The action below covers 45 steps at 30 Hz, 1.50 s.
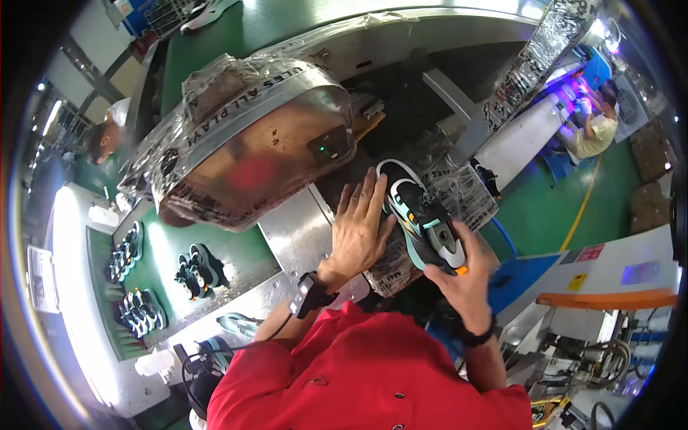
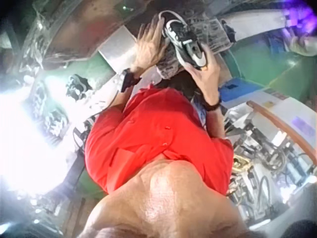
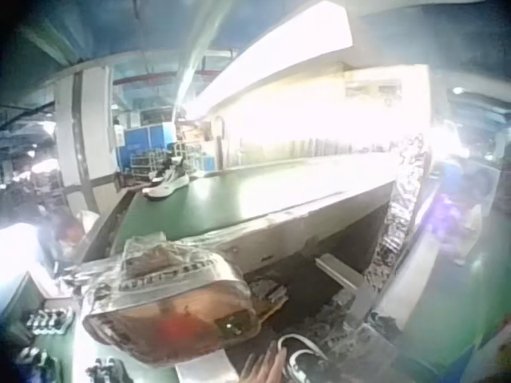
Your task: Operating a shoe pressing machine and moving shoes between conveyor belts.
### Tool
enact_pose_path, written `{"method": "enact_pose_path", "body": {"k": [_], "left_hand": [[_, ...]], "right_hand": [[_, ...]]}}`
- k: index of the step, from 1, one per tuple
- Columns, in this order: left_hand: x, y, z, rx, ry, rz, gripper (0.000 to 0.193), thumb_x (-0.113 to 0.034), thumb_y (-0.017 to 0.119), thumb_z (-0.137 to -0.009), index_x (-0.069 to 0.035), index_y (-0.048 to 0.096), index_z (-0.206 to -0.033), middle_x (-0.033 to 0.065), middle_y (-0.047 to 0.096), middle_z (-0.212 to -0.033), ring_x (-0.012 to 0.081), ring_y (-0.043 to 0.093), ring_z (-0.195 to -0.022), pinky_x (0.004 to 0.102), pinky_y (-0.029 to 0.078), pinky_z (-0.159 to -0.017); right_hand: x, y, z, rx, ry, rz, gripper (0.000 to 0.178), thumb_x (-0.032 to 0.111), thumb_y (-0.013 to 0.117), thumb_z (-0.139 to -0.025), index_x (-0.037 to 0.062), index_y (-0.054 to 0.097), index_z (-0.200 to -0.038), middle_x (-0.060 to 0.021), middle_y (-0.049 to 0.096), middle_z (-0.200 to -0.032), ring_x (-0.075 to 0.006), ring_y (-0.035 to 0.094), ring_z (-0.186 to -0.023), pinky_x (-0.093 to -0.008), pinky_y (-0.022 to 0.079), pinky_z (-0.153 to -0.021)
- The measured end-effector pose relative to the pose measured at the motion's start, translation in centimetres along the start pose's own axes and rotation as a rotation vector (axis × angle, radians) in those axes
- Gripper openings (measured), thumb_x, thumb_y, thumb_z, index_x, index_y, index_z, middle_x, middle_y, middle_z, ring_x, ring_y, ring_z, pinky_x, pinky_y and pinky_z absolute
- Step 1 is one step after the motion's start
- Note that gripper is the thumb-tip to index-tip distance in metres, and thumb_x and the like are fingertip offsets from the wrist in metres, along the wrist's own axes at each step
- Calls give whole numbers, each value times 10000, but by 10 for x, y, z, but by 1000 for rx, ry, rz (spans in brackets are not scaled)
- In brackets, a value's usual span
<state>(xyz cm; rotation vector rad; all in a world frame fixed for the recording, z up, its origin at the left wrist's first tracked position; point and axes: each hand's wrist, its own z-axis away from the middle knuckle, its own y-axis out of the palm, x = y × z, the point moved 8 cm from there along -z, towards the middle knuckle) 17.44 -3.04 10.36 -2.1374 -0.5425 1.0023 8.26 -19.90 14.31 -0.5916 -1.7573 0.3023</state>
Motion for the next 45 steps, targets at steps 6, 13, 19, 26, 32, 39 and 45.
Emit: {"method": "enact_pose_path", "body": {"k": [6, 13, 19, 26, 32, 39, 45], "left_hand": [[6, -2, 3, 2, 1, 16, 695, -226, 635, -879, -8, 331, -1464, 268, 356, -1486, 398, 403, -1350, 531, 256, -1138], [-22, -67, 0, 108, 28, 1061, 510, -198, 592, -939, 79, 483, -1353, 238, 464, -1424, 318, 426, -1347, 432, 350, -1093], [-136, -180, 14, -77, 720, 2228, 679, -485, 470, -994, 145, 545, -1235, 315, 572, -1236, 429, 579, -1138, 544, 461, -954], [-172, -178, 35, -14, 771, 2349, 687, -503, 466, -986, 127, 538, -1249, 300, 575, -1231, 407, 581, -1122, 536, 456, -947], [-161, -196, 42, -71, 797, 2318, 695, -519, 463, -978, 112, 532, -1261, 286, 578, -1227, 389, 582, -1108, 529, 451, -941], [-156, -209, 53, -116, 845, 2328, 705, -537, 459, -970, 95, 525, -1276, 271, 581, -1221, 367, 585, -1092, 522, 446, -934], [-161, -203, 42, -110, 793, 2352, 713, -553, 456, -963, 79, 519, -1288, 258, 583, -1217, 349, 586, -1078, 515, 442, -927]], "right_hand": [[56, 12, -63, 161, 5, 468, 704, 188, 771, -698, 26, 437, -1297, -304, 626, -1057, -434, 624, -975, -489, 507, -809], [23, 39, -65, 150, 159, 683, 513, 228, 756, -708, 44, 484, -1103, -238, 671, -786, -435, 664, -806, -521, 516, -740], [31, 33, -67, 149, 215, 648, 547, 214, 725, -699, 42, 509, -1171, -237, 678, -815, -426, 666, -830, -503, 518, -766], [15, 23, -62, 69, 135, 662, 521, 227, 737, -683, 35, 537, -1124, -246, 674, -832, -431, 665, -834, -506, 526, -765], [16, 34, -61, 60, 133, 693, 587, 279, 744, -658, 74, 541, -1170, -234, 667, -806, -434, 656, -804, -500, 517, -746], [17, 35, -53, 44, 135, 579, 596, 270, 761, -663, 78, 531, -1178, -218, 666, -760, -424, 658, -753, -512, 506, -681], [24, 39, -59, 14, 58, 585, 537, 218, 757, -646, 30, 514, -1086, -235, 659, -777, -435, 656, -768, -524, 509, -692]]}}
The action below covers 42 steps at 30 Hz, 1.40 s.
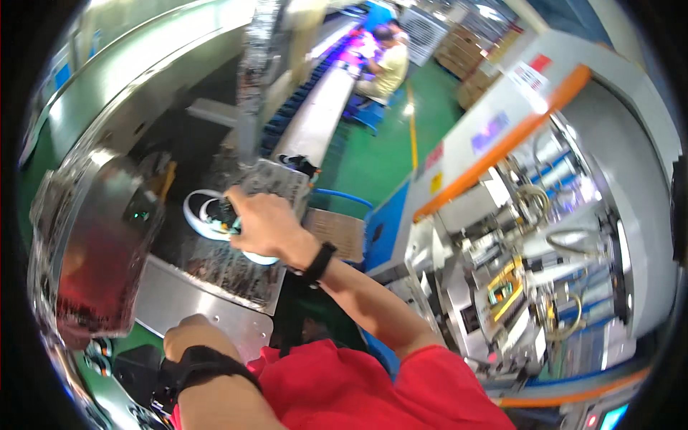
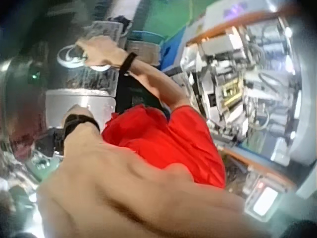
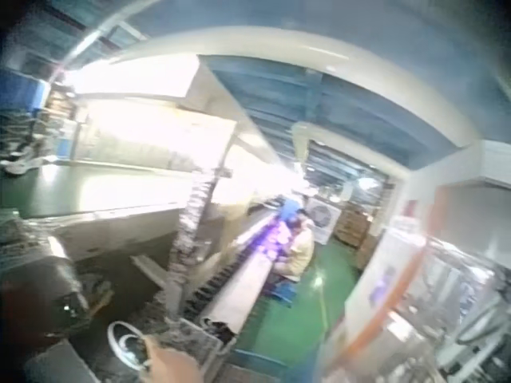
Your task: Operating a shoe pressing machine and moving shoes between conveyor belts.
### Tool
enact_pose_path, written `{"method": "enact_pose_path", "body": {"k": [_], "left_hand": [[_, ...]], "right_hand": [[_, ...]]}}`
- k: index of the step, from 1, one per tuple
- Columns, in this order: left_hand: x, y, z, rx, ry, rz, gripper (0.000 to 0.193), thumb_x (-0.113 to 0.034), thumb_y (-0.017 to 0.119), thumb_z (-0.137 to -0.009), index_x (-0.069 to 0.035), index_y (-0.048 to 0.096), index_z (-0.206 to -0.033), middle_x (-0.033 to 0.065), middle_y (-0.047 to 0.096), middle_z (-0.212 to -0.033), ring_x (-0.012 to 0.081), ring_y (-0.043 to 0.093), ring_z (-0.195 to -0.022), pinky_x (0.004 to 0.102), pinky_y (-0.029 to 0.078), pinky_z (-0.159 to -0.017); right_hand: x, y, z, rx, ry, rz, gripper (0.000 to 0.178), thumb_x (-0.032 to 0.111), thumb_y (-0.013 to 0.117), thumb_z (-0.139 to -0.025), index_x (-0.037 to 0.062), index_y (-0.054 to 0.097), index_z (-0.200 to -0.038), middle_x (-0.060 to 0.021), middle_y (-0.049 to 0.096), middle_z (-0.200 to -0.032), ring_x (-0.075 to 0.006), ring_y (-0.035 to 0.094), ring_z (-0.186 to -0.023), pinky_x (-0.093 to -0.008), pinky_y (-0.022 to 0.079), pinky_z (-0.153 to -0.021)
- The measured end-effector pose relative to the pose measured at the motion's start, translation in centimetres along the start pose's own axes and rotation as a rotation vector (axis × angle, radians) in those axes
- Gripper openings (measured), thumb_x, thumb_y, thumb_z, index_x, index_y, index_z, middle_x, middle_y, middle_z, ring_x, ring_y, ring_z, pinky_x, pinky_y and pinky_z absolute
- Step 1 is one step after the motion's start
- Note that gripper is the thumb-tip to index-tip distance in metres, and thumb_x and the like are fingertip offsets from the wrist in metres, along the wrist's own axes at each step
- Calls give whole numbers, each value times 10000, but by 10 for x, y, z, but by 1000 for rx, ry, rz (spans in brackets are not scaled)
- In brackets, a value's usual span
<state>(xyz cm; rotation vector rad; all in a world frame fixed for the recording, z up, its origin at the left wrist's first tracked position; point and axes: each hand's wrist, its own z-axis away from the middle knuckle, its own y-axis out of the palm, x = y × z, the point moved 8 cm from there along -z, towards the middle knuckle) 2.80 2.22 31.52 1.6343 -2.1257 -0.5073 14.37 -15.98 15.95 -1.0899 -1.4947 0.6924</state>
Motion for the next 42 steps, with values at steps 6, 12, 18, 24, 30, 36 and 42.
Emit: {"method": "enact_pose_path", "body": {"k": [6, 12, 18, 24, 30, 36, 42], "left_hand": [[18, -13, 3, -2, -44, 12, 722, -568, 453, -956, 64, 513, -1300, 244, 586, -1213, 330, 588, -1064, 509, 438, -921], [14, 8, 9, -13, -39, -47, 732, -584, 450, -949, 49, 507, -1312, 231, 588, -1208, 312, 590, -1050, 502, 433, -915], [6, 1, 9, 23, 36, 4, 742, -599, 446, -941, 34, 501, -1324, 218, 591, -1204, 293, 592, -1036, 496, 429, -909], [6, -7, 9, -54, 27, -107, 752, -615, 443, -934, 19, 495, -1337, 205, 593, -1199, 275, 594, -1022, 489, 425, -903], [7, -56, 25, -51, -101, -259, 685, -554, 389, -990, -10, 452, -1401, 244, 421, -1452, 457, 457, -1274, 554, 317, -1094], [-29, -203, 110, -740, -400, -508, 688, -541, 299, -1014, -13, 377, -1449, 209, 403, -1479, 386, 430, -1332, 499, 280, -1150], [-42, -247, 139, -938, -360, -520, 608, -509, 351, -1016, -18, 477, -1352, 182, 527, -1367, 334, 495, -1273, 459, 344, -1121]], "right_hand": [[-5, -9, -3, -62, -10, -8, 485, 121, 745, -611, -56, 512, -997, -239, 642, -697, -416, 673, -718, -485, 541, -674], [1, -4, 5, -33, -41, -6, 555, 223, 775, -629, 16, 521, -1077, -209, 652, -721, -420, 666, -735, -500, 527, -691], [-17, 0, 14, 79, 108, 14, 606, 210, 771, -650, 62, 517, -1181, -202, 683, -804, -397, 677, -782, -497, 519, -715], [0, 2, 1, 31, 12, -6, 577, 216, 760, -655, 52, 519, -1154, -216, 674, -799, -424, 666, -790, -500, 522, -725], [-8, 3, -1, 82, 51, 28, 590, 258, 779, -671, 74, 507, -1161, -216, 673, -806, -418, 661, -793, -511, 511, -702], [-5, -10, 5, 35, 66, 43, 549, 262, 771, -690, 124, 560, -1178, -210, 662, -766, -417, 656, -783, -495, 506, -700], [4, -10, 1, 117, 119, 40, 588, 218, 754, -682, 70, 535, -1208, -231, 680, -812, -415, 672, -820, -486, 519, -776]]}}
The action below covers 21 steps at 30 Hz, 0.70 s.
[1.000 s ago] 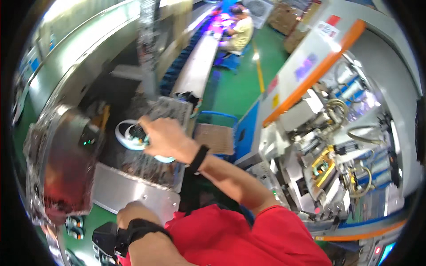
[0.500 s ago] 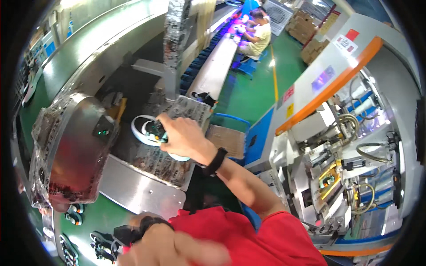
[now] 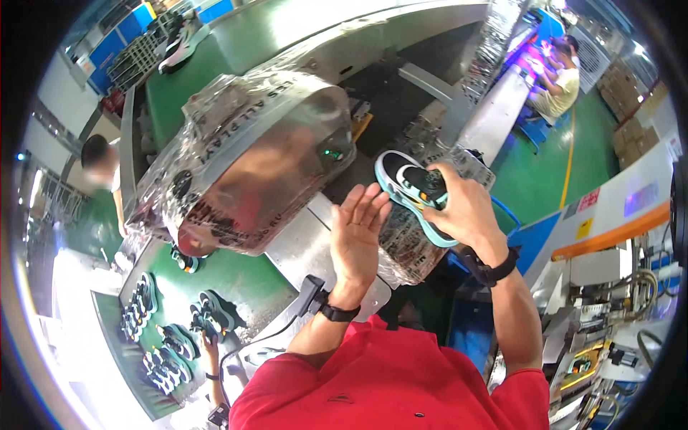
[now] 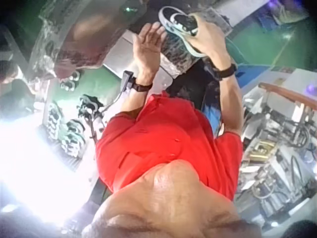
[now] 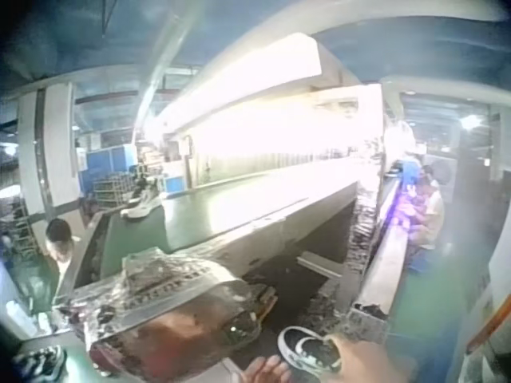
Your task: Operating a shoe pressing machine and moving shoes between conveyor belts.
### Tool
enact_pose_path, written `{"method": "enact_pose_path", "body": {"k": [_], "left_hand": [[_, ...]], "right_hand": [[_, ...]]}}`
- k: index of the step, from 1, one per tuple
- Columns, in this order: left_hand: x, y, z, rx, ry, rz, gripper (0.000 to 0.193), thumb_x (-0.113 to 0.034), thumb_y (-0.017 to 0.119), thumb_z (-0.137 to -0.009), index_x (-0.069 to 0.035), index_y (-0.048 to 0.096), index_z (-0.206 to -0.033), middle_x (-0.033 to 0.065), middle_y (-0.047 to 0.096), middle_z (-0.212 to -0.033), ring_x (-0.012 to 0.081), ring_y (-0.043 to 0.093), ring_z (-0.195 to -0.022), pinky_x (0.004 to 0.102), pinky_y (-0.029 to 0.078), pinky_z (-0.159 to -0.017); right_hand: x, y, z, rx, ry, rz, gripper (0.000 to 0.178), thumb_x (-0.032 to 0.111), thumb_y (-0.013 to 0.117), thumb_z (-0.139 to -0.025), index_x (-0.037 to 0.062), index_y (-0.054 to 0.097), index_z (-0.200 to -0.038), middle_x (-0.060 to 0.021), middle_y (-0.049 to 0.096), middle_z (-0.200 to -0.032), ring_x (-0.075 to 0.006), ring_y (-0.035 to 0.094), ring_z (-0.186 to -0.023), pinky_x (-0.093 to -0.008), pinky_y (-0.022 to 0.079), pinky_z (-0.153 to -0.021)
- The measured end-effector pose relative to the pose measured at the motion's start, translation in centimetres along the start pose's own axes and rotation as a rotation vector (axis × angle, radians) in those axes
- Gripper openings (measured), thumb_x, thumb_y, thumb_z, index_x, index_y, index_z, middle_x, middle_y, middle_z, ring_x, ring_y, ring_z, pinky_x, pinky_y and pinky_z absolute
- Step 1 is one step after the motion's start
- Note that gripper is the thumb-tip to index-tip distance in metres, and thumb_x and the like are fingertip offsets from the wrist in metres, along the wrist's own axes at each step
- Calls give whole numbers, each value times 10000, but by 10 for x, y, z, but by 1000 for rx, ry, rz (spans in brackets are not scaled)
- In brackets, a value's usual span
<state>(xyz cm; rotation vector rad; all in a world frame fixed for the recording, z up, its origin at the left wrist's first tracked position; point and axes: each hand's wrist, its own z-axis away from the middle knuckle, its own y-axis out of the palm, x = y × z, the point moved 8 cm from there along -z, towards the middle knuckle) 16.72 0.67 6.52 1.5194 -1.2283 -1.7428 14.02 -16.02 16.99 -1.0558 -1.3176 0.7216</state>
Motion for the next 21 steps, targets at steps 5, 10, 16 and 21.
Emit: {"method": "enact_pose_path", "body": {"k": [5, 10, 16, 21], "left_hand": [[13, -4, -17, -40, -135, 248, 616, -489, 459, -989, 27, 463, -1325, 223, 484, -1383, 343, 461, -1304, 461, 327, -1139], [20, -1, -22, -26, -135, 152, 613, -493, 454, -992, 14, 442, -1337, 216, 445, -1417, 331, 419, -1342, 459, 322, -1143], [23, 4, -21, 42, -159, 86, 558, -457, 439, -1006, -42, 420, -1379, 186, 417, -1459, 322, 381, -1374, 458, 265, -1168], [25, 5, -21, 95, -156, 32, 545, -426, 464, -998, -55, 410, -1395, 183, 397, -1483, 323, 354, -1395, 458, 228, -1182]], "right_hand": [[-10, -5, -17, -72, -14, -22, 555, 229, 735, -676, 48, 569, -1175, -252, 680, -867, -425, 665, -856, -480, 521, -806], [-48, -13, -49, -93, 69, 73, 589, 237, 750, -695, 40, 540, -1208, -247, 685, -922, -411, 667, -913, -474, 531, -813], [-44, -12, -49, -96, 70, 111, 587, 237, 751, -698, 58, 535, -1213, -233, 687, -915, -404, 669, -897, -484, 529, -804], [-43, -14, -47, -152, 31, 110, 571, 254, 748, -701, 61, 544, -1198, -217, 690, -865, -404, 672, -841, -485, 529, -783]]}}
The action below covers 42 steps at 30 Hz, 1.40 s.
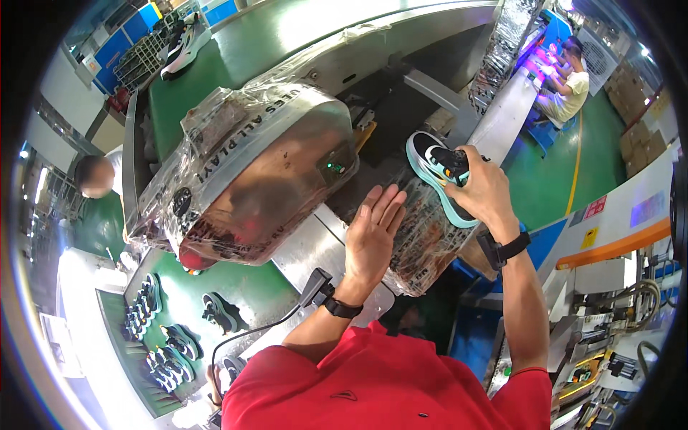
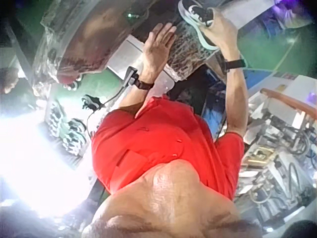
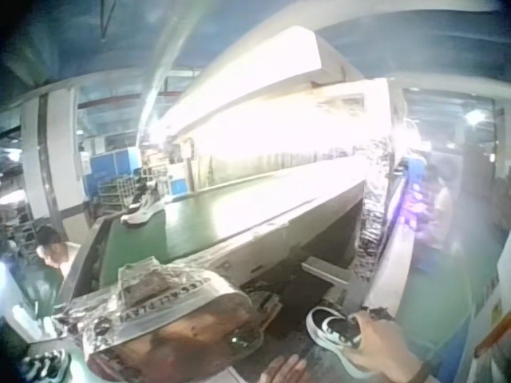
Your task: Operating a shoe pressing machine and moving shoes between conveyor belts.
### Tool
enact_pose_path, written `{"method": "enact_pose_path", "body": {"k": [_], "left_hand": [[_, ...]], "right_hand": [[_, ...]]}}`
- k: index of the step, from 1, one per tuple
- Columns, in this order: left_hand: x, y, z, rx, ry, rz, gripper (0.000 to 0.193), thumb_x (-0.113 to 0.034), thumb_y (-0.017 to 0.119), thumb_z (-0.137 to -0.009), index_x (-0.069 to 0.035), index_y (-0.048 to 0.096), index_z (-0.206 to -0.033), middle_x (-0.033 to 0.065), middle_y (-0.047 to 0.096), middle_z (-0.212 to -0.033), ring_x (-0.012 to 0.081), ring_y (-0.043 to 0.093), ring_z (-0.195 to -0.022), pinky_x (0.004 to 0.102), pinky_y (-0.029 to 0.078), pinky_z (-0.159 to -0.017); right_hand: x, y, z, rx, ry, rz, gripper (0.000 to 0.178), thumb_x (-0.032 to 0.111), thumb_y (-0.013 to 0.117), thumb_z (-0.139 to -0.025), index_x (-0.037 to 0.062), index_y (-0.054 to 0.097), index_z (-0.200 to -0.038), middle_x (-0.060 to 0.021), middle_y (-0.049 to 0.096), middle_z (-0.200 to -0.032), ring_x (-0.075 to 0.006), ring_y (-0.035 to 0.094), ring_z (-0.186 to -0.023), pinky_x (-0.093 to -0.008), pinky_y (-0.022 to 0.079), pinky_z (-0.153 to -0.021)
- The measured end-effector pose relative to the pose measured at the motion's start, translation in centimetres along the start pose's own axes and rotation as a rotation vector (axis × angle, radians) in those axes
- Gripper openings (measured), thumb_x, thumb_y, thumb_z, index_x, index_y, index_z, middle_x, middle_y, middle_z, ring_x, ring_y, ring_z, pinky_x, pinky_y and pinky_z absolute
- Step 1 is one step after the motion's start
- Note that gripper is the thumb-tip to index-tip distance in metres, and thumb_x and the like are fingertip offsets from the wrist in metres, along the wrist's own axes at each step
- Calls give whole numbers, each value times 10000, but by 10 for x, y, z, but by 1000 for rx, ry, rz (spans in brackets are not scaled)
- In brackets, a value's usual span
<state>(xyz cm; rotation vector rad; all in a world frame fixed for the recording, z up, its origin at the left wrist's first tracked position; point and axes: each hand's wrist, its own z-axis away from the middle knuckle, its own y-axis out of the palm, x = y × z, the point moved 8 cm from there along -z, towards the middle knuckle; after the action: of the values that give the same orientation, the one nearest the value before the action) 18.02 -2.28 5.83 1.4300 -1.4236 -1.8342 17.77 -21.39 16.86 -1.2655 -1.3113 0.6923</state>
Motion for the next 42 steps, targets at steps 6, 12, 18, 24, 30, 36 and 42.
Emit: {"method": "enact_pose_path", "body": {"k": [6, 12, 18, 24, 30, 36, 42], "left_hand": [[-1, 2, 1, -63, 26, -86, 553, 44, 429, -872, 45, 336, -1416, 224, 385, -1481, 341, 383, -1385, 442, 300, -1167], [-4, 1, 3, -69, 61, -44, 658, 178, 336, -781, 73, 302, -1430, 233, 390, -1477, 343, 404, -1372, 433, 319, -1165], [0, 3, 3, 77, 52, 21, 248, 137, 397, -793, -3, 602, -779, 236, 557, -1325, 373, 494, -1291, 472, 332, -1153], [2, -1, 3, -40, 7, -6, 248, 114, 408, -800, -34, 515, -632, 247, 561, -1319, 391, 521, -1255, 482, 350, -1136], [2, -3, 2, 46, 11, 69, 236, 94, 395, -790, -49, 534, -664, 162, 637, -787, 394, 599, -1130, 502, 358, -1104], [2, -6, 2, -9, 2, 64, 225, 93, 391, -786, -51, 520, -672, 103, 516, -606, 396, 628, -1052, 521, 359, -1095], [-2, -9, 3, -7, 0, 10, 184, 54, 461, -796, -69, 525, -676, 67, 490, -578, 368, 637, -1068, 555, 348, -1109]], "right_hand": [[-4, 0, 0, 13, 30, -20, 560, 252, 752, -693, 68, 556, -1185, -213, 691, -851, -401, 673, -835, -479, 528, -775], [-2, 0, 1, 8, 37, -28, 547, 257, 763, -696, 76, 559, -1170, -207, 690, -837, -402, 673, -823, -481, 527, -762], [-4, -1, 3, -12, 19, -13, 550, 260, 769, -698, 66, 557, -1167, -204, 689, -831, -398, 674, -821, -479, 528, -753], [-3, -1, 2, -23, 1, -21, 537, 248, 759, -700, 58, 566, -1164, -205, 690, -841, -389, 677, -827, -475, 530, -759], [-3, -2, 1, -21, 12, -40, 519, 244, 745, -697, 53, 581, -1150, -208, 692, -859, -384, 679, -839, -464, 531, -765], [-4, -2, 1, -20, 16, -47, 534, 246, 748, -694, 42, 579, -1158, -212, 691, -848, -387, 680, -829, -470, 529, -755], [-1, 1, 0, -15, 22, -52, 518, 238, 750, -698, 33, 577, -1141, -227, 685, -835, -397, 678, -825, -482, 527, -755]]}}
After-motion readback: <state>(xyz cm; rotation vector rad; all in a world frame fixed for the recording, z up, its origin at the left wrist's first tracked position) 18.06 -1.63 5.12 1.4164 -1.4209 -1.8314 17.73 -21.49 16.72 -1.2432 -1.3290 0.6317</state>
